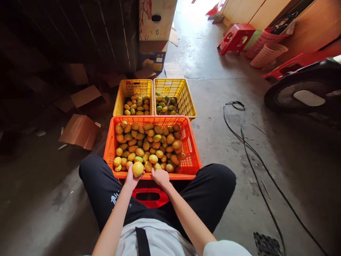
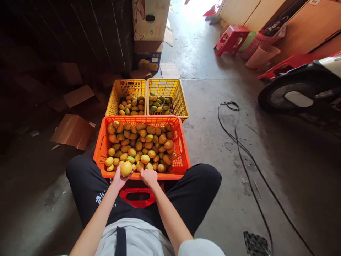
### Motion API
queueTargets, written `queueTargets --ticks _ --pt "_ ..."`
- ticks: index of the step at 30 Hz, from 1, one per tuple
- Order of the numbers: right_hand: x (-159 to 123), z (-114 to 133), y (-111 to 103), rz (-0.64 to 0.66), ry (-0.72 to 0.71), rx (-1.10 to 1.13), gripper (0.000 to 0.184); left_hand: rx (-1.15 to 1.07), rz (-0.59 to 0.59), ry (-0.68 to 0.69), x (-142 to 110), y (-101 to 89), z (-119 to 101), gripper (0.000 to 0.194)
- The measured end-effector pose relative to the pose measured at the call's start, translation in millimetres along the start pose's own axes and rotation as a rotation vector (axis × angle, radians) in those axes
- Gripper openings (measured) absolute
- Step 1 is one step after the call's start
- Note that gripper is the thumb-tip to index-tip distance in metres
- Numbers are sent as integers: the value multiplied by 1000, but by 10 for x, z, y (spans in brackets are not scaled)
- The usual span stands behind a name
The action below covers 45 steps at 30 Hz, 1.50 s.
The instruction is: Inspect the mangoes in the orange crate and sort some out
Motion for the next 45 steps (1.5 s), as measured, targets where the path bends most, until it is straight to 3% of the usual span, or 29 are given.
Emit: queueTargets --ticks 3,5,7,11,13,14,15,17,20,22,24,26,27,30,34,42,45 --pt "-84 -37 163 2 -27 -165 22 -47 -76 11 63 90 -33 33" --pt "-60 -25 136 -22 -25 -174 25 -62 -115 -6 126 359 -120 30" --pt "-32 -21 106 -37 -13 -193 29 -82 -57 31 192 879 -367 30" --pt "-29 -12 118 -43 -31 -263 31 -133 373 288 57 2306 -1288 45" --pt "-41 -9 121 -58 -43 -256 28 -84 540 370 -155 2763 -1652 62" --pt "-47 -3 118 -68 -51 -254 27 -34 573 417 -258 2852 -1778 65" --pt "-52 6 112 -77 -58 -264 26 34 587 474 -350 2855 -1856 65" --pt "-61 25 109 -79 -66 -327 27 236 582 595 -472 2644 -1835 57" --pt "-68 51 128 -48 -72 -454 32 720 465 694 -381 1944 -1360 55" --pt "-71 69 134 -36 -81 -497 33 1138 323 627 -161 1374 -871 50" --pt "-69 77 131 -33 -83 -515 33 1614 187 457 69 842 -403 42" --pt "-66 81 126 -33 -80 -522 32 1921 32 289 227 440 -166 40" --pt "-65 84 124 -33 -81 -524 31 1987 38 285 275 385 -104 42" --pt "-65 93 118 -39 -86 -531 30 2066 144 419 397 516 -86 47" --pt "-64 81 124 -67 -91 -538 27 2155 112 506 661 762 -272 50" --pt "-57 37 214 -174 -161 -546 18 2357 322 918 1184 1738 -466 59" --pt "-72 4 266 -219 -184 -543 17 2423 324 985 1411 2050 -530 60"
Point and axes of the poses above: each hand's wrist, its own x-axis towards the middle knuckle, its own y-axis out of the palm, z = x × y, the point moved 9 cm from there along x, towards the middle knuckle, and after that the axes turned 13 degrees about -x, right-handed, at the moved point
